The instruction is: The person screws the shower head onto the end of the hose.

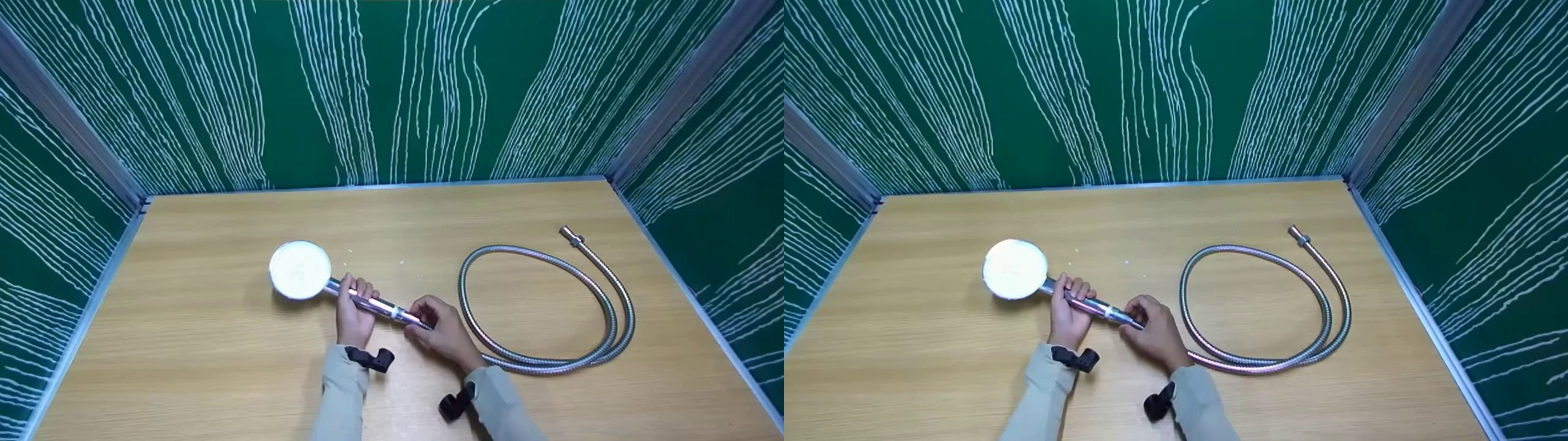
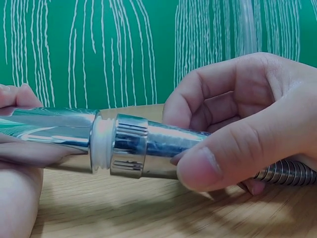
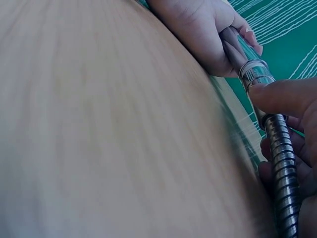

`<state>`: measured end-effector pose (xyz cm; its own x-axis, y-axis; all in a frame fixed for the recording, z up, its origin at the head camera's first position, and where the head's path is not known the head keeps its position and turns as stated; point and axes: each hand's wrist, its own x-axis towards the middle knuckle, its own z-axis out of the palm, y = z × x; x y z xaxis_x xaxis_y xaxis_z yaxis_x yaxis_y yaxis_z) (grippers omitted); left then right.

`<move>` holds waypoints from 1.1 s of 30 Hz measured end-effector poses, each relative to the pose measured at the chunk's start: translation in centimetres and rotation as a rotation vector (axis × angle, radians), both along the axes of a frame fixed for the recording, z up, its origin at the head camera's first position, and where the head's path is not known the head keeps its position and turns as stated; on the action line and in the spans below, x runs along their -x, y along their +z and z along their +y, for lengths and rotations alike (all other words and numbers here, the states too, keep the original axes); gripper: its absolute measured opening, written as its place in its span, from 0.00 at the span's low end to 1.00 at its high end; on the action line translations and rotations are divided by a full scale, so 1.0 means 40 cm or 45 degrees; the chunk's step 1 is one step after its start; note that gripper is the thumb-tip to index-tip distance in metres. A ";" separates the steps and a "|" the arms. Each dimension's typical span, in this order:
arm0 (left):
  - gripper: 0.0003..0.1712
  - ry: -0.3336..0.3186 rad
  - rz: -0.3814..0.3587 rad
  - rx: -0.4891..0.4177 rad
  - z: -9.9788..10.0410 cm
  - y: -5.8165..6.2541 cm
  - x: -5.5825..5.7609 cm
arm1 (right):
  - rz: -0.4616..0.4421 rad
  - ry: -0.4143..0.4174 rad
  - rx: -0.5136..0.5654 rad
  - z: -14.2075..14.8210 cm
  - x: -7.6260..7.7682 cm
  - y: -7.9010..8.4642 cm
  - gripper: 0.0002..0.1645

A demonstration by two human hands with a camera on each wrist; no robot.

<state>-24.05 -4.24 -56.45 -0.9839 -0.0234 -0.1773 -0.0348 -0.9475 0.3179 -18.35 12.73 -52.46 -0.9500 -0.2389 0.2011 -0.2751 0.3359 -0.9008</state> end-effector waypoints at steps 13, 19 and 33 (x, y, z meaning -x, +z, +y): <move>0.21 -0.008 0.015 0.019 -0.001 -0.005 -0.007 | -0.034 -0.027 -0.039 -0.002 -0.007 0.007 0.12; 0.20 -0.004 -0.004 0.013 -0.001 -0.001 -0.004 | -0.027 -0.038 -0.054 -0.002 -0.005 0.010 0.11; 0.20 0.003 -0.023 0.023 -0.003 0.001 -0.007 | -0.052 -0.063 -0.085 -0.006 -0.004 0.003 0.11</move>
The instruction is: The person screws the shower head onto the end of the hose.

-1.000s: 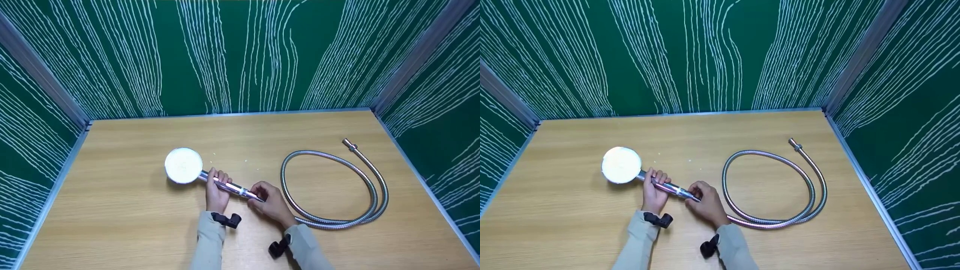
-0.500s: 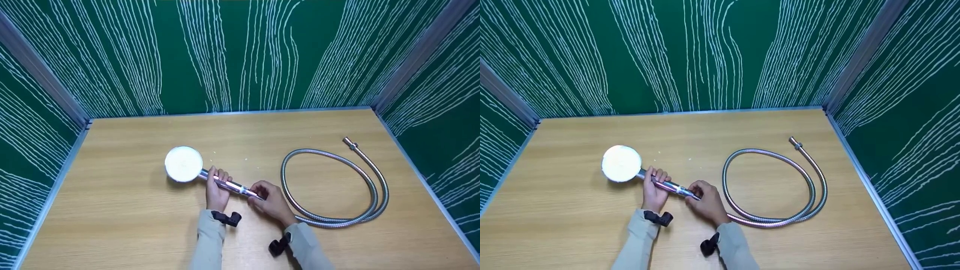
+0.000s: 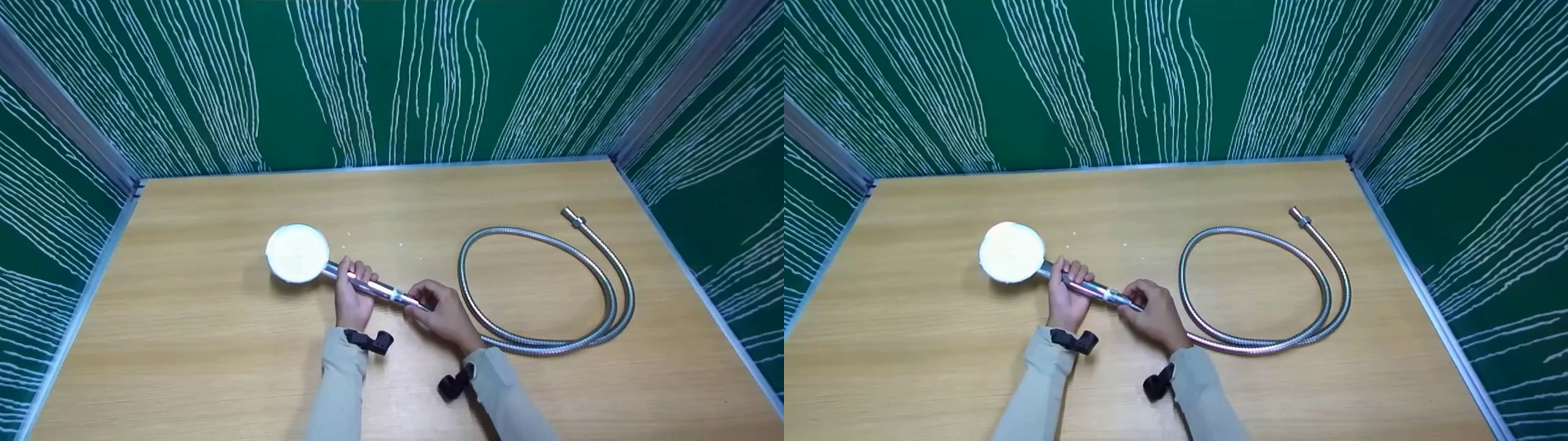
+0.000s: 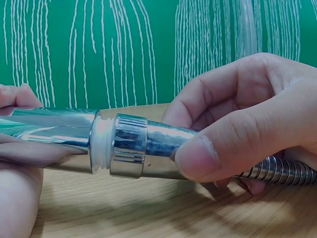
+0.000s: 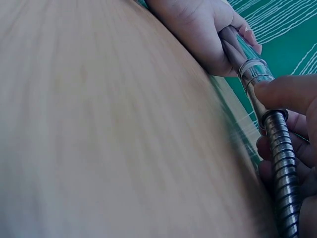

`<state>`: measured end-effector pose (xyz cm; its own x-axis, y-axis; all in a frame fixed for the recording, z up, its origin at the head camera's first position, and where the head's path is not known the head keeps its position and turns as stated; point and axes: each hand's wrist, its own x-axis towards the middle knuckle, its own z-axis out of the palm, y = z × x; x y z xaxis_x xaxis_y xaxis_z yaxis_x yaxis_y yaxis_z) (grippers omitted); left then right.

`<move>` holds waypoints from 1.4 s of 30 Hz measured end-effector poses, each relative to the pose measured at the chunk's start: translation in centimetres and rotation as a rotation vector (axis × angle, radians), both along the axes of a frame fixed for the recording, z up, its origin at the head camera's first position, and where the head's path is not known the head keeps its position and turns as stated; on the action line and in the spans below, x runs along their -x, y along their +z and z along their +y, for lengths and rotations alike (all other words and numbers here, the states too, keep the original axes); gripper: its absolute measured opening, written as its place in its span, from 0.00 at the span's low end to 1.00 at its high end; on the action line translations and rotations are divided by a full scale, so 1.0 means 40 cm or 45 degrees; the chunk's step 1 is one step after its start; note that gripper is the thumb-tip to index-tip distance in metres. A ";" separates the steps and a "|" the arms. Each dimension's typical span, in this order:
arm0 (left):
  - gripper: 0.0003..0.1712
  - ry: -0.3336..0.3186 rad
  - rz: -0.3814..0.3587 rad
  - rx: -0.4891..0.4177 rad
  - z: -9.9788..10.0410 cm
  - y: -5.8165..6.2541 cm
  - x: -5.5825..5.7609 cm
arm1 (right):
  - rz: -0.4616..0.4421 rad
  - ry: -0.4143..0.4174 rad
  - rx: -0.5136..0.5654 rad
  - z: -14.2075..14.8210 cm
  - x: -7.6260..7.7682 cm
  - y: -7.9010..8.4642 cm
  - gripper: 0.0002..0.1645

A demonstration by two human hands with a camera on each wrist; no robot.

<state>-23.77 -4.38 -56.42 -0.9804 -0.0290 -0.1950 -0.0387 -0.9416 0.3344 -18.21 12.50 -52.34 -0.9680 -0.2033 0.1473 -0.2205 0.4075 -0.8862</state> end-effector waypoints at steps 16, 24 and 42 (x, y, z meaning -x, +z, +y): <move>0.21 -0.014 0.029 -0.001 0.000 0.006 0.003 | 0.037 0.072 0.070 0.004 0.007 -0.004 0.21; 0.21 -0.012 0.034 0.012 0.001 0.003 0.000 | 0.040 0.044 0.094 0.022 0.037 -0.097 0.19; 0.21 -0.017 -0.006 -0.020 0.004 0.006 0.008 | 0.017 0.036 0.031 0.006 0.003 0.002 0.16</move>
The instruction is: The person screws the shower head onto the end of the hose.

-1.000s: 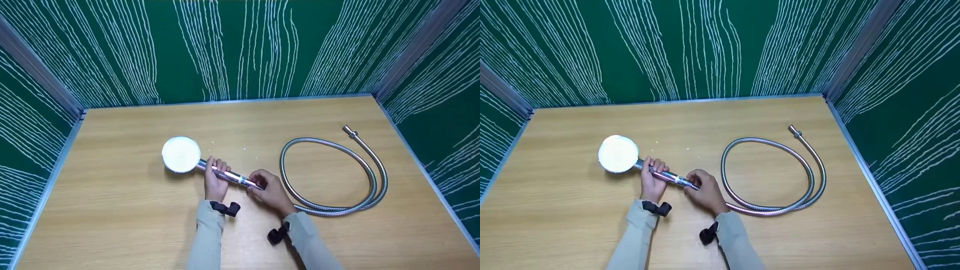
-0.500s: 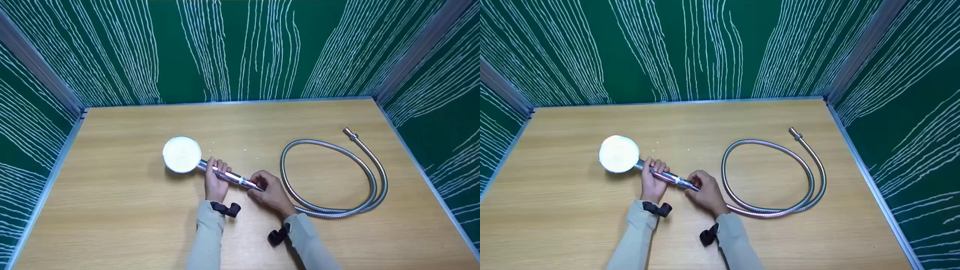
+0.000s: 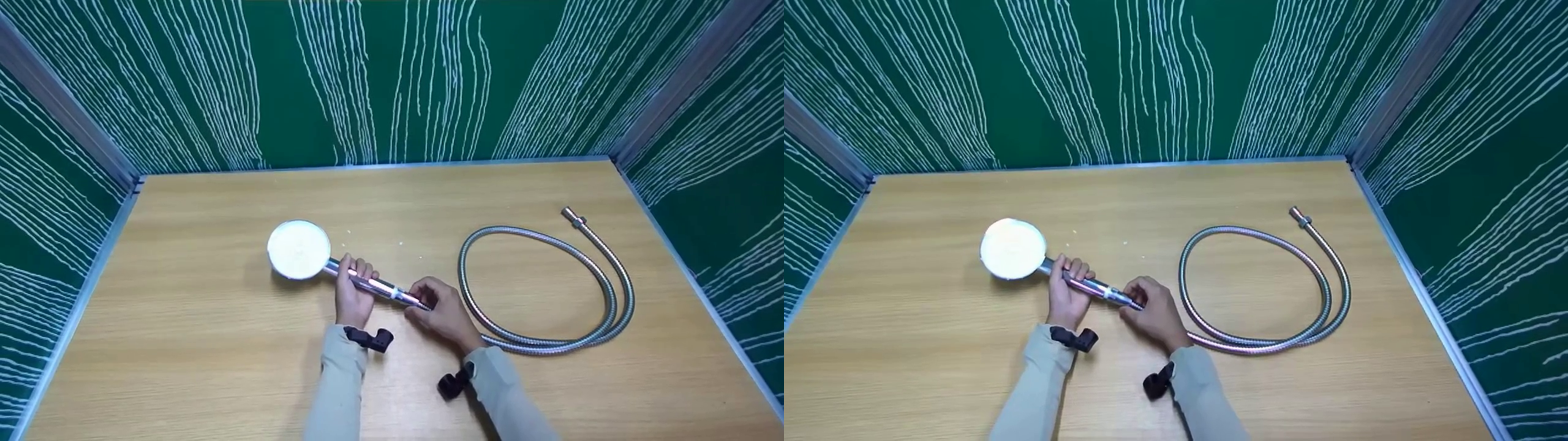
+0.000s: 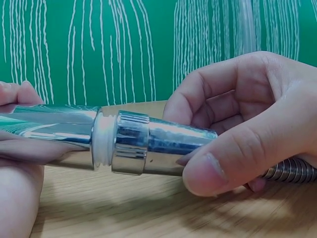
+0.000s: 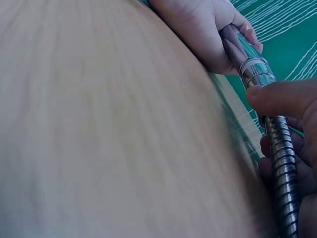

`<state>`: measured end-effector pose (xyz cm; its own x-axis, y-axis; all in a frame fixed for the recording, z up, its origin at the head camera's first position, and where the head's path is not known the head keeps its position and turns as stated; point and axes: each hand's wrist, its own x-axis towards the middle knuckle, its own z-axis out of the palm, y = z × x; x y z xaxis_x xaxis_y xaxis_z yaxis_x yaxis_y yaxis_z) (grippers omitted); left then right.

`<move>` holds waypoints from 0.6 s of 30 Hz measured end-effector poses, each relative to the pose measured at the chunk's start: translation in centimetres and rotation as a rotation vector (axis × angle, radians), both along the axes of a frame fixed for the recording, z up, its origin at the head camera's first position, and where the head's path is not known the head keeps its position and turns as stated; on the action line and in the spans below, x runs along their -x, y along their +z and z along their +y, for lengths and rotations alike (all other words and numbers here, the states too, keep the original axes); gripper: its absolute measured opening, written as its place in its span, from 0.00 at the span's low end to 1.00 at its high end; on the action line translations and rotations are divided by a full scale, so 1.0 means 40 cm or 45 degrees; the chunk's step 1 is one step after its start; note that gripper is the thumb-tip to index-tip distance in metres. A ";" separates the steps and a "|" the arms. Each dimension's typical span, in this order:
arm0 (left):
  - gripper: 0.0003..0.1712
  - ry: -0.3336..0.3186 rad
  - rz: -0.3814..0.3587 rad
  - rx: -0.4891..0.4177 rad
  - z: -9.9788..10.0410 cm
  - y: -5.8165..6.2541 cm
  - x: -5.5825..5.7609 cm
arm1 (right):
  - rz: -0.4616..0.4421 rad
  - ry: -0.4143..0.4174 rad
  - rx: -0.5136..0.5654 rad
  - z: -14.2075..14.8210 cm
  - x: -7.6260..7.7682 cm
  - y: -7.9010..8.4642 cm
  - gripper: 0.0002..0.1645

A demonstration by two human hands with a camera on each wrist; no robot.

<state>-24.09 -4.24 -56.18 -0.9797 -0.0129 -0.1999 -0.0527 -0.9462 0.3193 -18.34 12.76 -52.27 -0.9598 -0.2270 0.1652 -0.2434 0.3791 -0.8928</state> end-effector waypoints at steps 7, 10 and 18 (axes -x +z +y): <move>0.21 -0.006 0.023 0.009 -0.005 -0.008 -0.006 | -0.005 0.013 0.009 -0.003 -0.001 -0.007 0.15; 0.21 0.010 -0.001 -0.002 -0.005 -0.009 -0.010 | -0.028 0.027 -0.010 -0.001 -0.001 -0.006 0.14; 0.19 -0.006 0.020 0.012 -0.001 0.000 -0.002 | -0.005 -0.001 -0.022 -0.001 0.004 0.000 0.15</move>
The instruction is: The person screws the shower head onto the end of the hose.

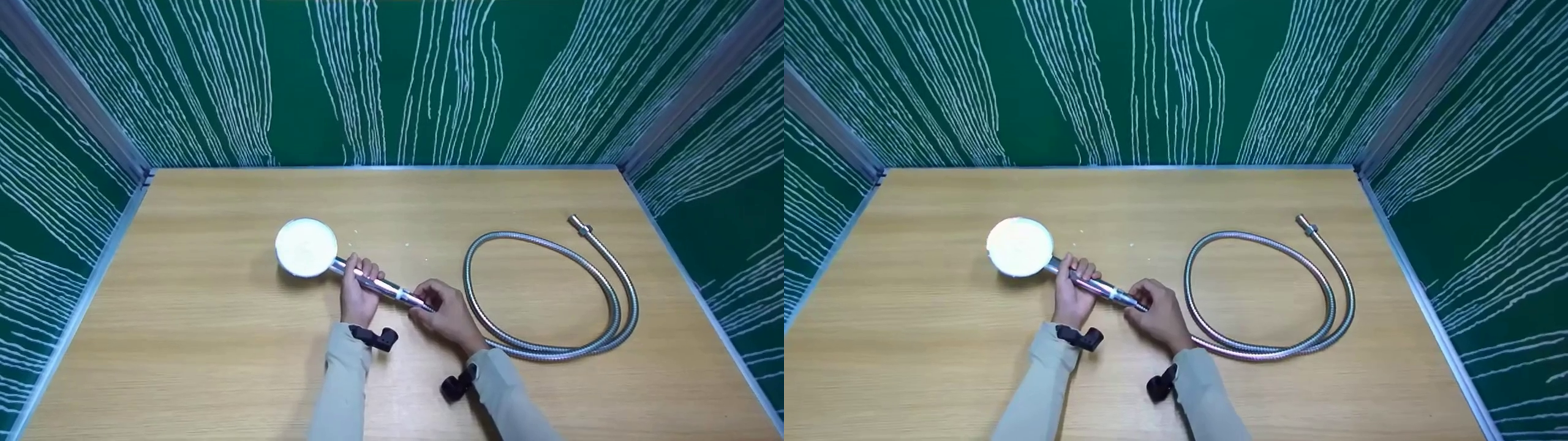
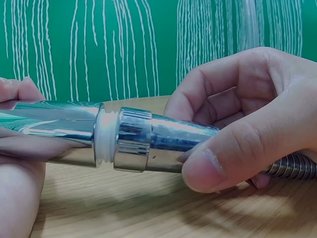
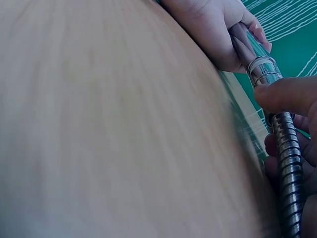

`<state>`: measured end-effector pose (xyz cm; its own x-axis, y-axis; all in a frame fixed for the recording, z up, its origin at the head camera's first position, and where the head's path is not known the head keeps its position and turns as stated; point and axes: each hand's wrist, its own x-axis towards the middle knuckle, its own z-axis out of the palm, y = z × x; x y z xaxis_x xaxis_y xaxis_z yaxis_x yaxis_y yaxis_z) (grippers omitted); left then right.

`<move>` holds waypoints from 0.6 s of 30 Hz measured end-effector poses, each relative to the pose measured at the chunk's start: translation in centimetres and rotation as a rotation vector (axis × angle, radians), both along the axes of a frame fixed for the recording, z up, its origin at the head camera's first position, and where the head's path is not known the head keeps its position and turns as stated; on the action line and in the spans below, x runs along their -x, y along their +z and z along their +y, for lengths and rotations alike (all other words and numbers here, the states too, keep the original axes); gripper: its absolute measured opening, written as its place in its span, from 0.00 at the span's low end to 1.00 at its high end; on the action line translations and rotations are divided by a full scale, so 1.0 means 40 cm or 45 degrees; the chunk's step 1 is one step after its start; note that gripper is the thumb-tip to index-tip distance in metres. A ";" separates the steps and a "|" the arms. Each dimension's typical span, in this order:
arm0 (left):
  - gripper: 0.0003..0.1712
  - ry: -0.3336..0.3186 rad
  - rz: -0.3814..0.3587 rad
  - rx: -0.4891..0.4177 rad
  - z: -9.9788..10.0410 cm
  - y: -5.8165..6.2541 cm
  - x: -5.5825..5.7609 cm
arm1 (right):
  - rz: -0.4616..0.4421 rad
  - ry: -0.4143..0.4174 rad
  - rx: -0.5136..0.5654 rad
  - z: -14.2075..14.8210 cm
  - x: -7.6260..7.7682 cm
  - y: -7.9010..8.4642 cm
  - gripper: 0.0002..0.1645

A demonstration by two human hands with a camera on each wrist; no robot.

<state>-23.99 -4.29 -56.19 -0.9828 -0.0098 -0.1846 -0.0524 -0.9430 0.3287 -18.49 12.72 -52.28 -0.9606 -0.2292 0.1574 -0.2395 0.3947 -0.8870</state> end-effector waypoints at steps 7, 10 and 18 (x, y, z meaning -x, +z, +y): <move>0.18 0.004 -0.044 -0.020 -0.004 0.004 0.007 | 0.006 0.019 0.008 -0.002 0.008 0.002 0.14; 0.18 0.009 -0.051 -0.013 -0.004 0.004 0.006 | 0.001 0.020 0.007 -0.003 0.007 0.003 0.14; 0.19 0.000 -0.009 0.024 -0.001 -0.001 -0.004 | 0.004 0.007 -0.012 -0.003 -0.003 0.004 0.13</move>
<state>-23.84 -4.33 -56.24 -0.9814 -0.0135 -0.1917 -0.0547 -0.9366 0.3460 -18.36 12.61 -52.12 -0.9588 -0.2358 0.1585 -0.2447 0.4015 -0.8826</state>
